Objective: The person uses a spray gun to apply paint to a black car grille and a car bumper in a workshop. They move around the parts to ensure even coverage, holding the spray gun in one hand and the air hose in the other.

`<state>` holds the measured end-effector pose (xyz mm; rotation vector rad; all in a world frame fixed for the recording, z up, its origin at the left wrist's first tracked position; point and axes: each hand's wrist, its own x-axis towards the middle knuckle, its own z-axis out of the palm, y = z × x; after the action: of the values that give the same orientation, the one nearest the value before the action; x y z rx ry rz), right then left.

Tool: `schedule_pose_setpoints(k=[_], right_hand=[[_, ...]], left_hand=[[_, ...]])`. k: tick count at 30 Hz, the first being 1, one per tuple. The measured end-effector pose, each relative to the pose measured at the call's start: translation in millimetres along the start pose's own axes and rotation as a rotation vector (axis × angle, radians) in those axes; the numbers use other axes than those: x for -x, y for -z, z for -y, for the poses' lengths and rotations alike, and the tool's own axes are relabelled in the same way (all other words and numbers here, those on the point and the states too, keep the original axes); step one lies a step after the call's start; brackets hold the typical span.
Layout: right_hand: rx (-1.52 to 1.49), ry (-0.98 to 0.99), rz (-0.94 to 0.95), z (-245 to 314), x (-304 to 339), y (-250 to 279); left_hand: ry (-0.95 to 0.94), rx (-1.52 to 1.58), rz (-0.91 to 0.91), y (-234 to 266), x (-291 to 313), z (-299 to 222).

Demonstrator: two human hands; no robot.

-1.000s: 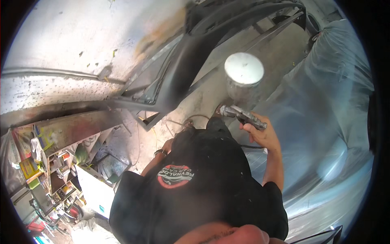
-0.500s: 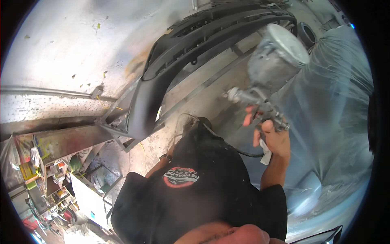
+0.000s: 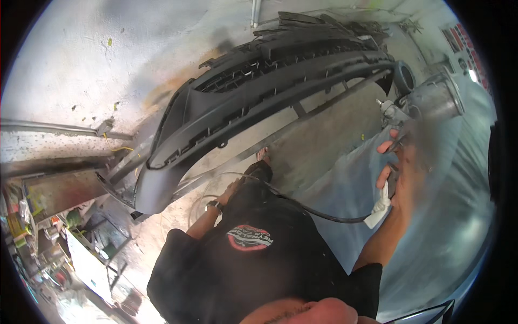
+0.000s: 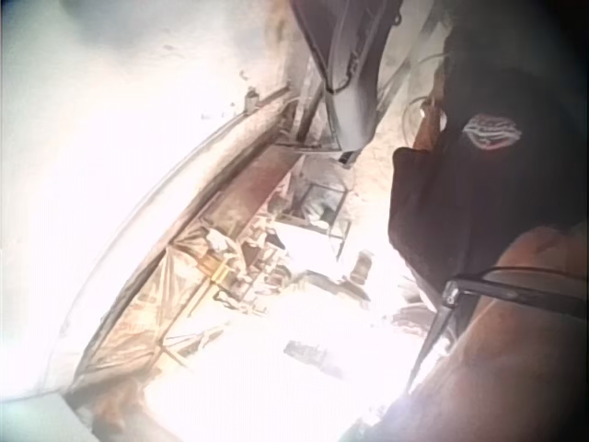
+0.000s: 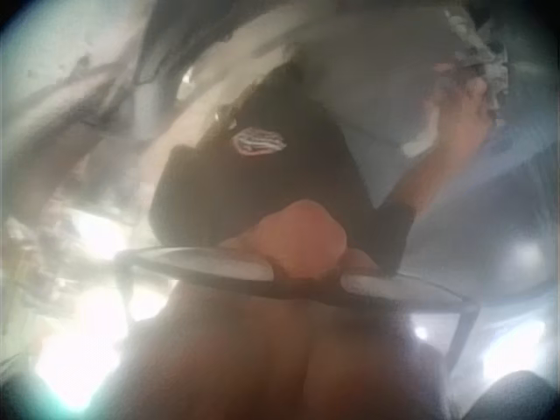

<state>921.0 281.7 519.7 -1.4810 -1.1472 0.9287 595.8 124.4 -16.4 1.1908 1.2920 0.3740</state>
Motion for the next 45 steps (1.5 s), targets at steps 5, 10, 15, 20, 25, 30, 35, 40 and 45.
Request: schedule_pose_setpoints(k=[5, 10, 15, 20, 25, 30, 35, 40, 45], right_hand=[[-0.178, 0.005, 0.291, 15.5, -80.9, -19.2], [-0.228, -0.175, 0.734, 31.1, -153.0, -23.8], [-0.006, -0.166, 0.813, 41.6, -216.6, -50.7], [0.31, -0.054, 0.841, 45.2, -292.2, -80.5], [0.288, -0.078, 1.083, 35.7, -371.8, -100.9], [0.255, -0.185, 1.414, 11.6, -450.5, -124.5], [0.343, -0.256, 1.639, 7.3, -492.1, -159.8], [0.439, -0.212, 1.792, -8.4, -511.1, -193.6], [0.469, -0.112, 1.796, -24.3, -511.9, -224.1]], left_hand=[[-0.191, -0.262, 0.194, 15.5, -11.8, -220.2], [-0.317, -0.003, 0.278, 10.5, -48.2, -297.1], [-0.241, 0.233, 0.123, 20.0, -54.8, -322.7], [-0.098, 0.239, -0.111, 25.8, -51.7, -346.7], [-0.049, 0.304, -0.29, 18.9, -52.2, -395.6], [-0.183, 0.256, -0.517, -8.3, -70.0, -461.8], [-0.075, 0.249, -0.72, -35.9, -77.3, -548.3], [0.013, 0.222, -0.813, -52.9, -98.6, -608.1], [0.026, 0.313, -0.847, -60.1, -108.3, -626.4]])
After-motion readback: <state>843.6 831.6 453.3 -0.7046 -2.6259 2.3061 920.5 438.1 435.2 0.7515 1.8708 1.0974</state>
